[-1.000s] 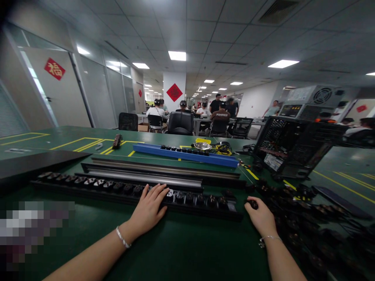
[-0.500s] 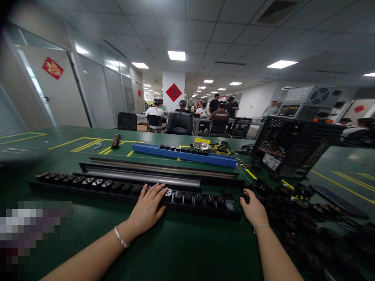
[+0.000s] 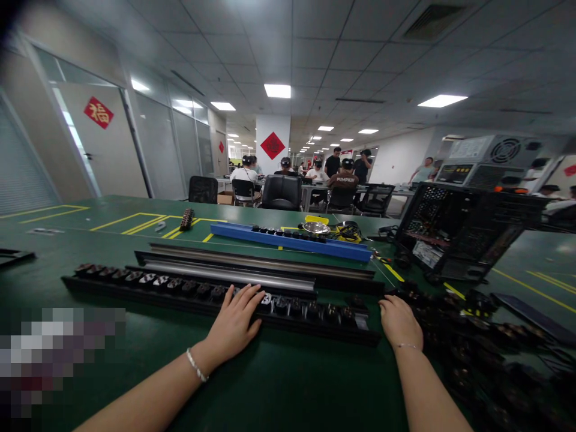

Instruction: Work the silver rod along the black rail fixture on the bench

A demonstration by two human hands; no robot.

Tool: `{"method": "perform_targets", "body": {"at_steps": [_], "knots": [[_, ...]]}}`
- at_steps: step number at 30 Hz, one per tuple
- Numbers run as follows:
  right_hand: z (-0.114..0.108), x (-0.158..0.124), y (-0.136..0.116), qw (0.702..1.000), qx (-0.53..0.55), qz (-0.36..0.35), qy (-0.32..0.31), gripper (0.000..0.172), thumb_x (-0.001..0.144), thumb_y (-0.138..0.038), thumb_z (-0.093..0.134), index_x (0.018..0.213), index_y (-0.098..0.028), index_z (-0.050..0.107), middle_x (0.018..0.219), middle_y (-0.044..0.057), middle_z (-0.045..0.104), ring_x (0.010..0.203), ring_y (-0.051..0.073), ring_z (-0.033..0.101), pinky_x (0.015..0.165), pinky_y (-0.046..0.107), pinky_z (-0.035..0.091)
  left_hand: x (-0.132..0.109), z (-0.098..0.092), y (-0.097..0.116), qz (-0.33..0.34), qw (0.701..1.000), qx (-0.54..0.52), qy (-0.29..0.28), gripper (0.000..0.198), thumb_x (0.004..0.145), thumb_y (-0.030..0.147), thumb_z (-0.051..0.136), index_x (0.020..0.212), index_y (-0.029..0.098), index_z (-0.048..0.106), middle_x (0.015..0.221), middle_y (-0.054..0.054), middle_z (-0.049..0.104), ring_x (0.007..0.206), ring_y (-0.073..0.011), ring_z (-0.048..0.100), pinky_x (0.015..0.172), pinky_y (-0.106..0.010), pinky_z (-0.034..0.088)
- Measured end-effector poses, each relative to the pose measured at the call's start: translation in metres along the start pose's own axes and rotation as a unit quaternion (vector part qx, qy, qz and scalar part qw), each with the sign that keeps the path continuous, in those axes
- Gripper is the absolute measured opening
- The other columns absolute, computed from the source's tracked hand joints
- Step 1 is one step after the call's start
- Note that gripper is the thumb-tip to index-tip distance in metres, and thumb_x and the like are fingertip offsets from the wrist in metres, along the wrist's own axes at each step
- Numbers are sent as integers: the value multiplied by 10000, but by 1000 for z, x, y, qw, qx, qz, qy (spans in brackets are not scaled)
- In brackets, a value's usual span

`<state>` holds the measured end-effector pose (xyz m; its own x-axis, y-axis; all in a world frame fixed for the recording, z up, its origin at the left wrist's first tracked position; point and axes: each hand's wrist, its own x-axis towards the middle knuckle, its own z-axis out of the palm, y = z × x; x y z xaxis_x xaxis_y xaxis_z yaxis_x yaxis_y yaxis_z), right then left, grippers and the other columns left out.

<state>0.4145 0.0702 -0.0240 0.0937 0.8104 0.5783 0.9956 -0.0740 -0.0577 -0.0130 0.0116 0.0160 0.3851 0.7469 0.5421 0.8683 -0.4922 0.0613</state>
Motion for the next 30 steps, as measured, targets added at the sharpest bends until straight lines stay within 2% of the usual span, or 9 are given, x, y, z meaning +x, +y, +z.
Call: {"method": "perform_targets", "body": {"at_steps": [4, 8, 11, 13, 18, 21, 24, 27, 30], "knots": [[-14, -4, -9, 1000, 12, 4, 16, 376, 780, -309, 342, 826, -176, 691, 1094, 89, 625, 1139, 237, 474, 1001, 380, 349, 0, -1, 1, 0, 1000, 4, -1, 487, 825, 288, 464, 1306, 261, 393, 1397, -23, 398, 1301, -229, 306, 1100, -517, 148], [-37, -9, -19, 994, 66, 69, 45, 425, 798, -372, 314, 874, -165, 677, 1129, 98, 611, 1157, 254, 462, 1003, 406, 341, 0, 0, 1, -2, 1000, 12, 3, 506, 826, 298, 465, 1323, 263, 375, 1419, -26, 364, 1318, -232, 276, 1099, -510, 165], [-52, -14, -34, 979, 144, 145, 25, 441, 800, -426, 315, 903, -185, 669, 1133, 81, 615, 1099, 249, 513, 957, 407, 383, -1, 1, 0, -1, 1000, 16, 6, 531, 823, 302, 472, 1340, 271, 353, 1430, -26, 345, 1328, -239, 255, 1096, -511, 177], [-60, -20, -51, 966, 196, 172, -3, 448, 797, -456, 324, 927, -196, 665, 1112, 73, 628, 1073, 242, 533, 935, 397, 401, -1, 1, 0, 1, 1000, 16, 7, 539, 822, 303, 475, 1345, 276, 347, 1434, -24, 339, 1330, -244, 250, 1093, -515, 182], [-74, -38, -110, 960, 233, 129, -85, 512, 832, -518, 296, 1074, -209, 624, 1155, 64, 610, 1085, 225, 533, 939, 388, 397, 0, 2, 1, 4, 1000, 14, 11, 539, 817, 300, 478, 1341, 278, 354, 1425, -25, 355, 1321, -245, 267, 1089, -521, 178], [-75, -45, -135, 977, 176, 69, -93, 520, 851, -496, 288, 1135, -178, 586, 1224, 92, 560, 1163, 244, 469, 1018, 453, 298, 0, 3, 1, 5, 1000, 10, 15, 537, 813, 287, 478, 1337, 269, 362, 1401, -35, 392, 1307, -247, 291, 1086, -530, 167], [-72, -47, -141, 986, 140, 40, -86, 500, 858, -479, 294, 1108, -172, 598, 1227, 98, 550, 1163, 240, 463, 1009, 432, 309, 0, 4, 1, 8, 1000, 3, 15, 537, 808, 273, 480, 1334, 266, 369, 1377, -40, 425, 1294, -247, 312, 1088, -531, 152], [-71, -45, -136, 983, 156, 39, -85, 496, 878, -458, 250, 1113, -184, 591, 1184, 80, 581, 1123, 210, 495, 969, 384, 358, 0, 4, 1, 7, 1000, -2, 13, 538, 807, 268, 478, 1333, 264, 370, 1371, -40, 432, 1290, -245, 318, 1091, -528, 140], [-72, -43, -132, 982, 160, 43, -90, 483, 884, -438, 235, 1110, -200, 589, 1175, 68, 591, 1113, 209, 502, 979, 411, 339, 0, 4, 1, 5, 1000, -2, 14, 538, 804, 268, 477, 1332, 257, 372, 1365, -47, 438, 1287, -248, 321, 1092, -531, 128]]}}
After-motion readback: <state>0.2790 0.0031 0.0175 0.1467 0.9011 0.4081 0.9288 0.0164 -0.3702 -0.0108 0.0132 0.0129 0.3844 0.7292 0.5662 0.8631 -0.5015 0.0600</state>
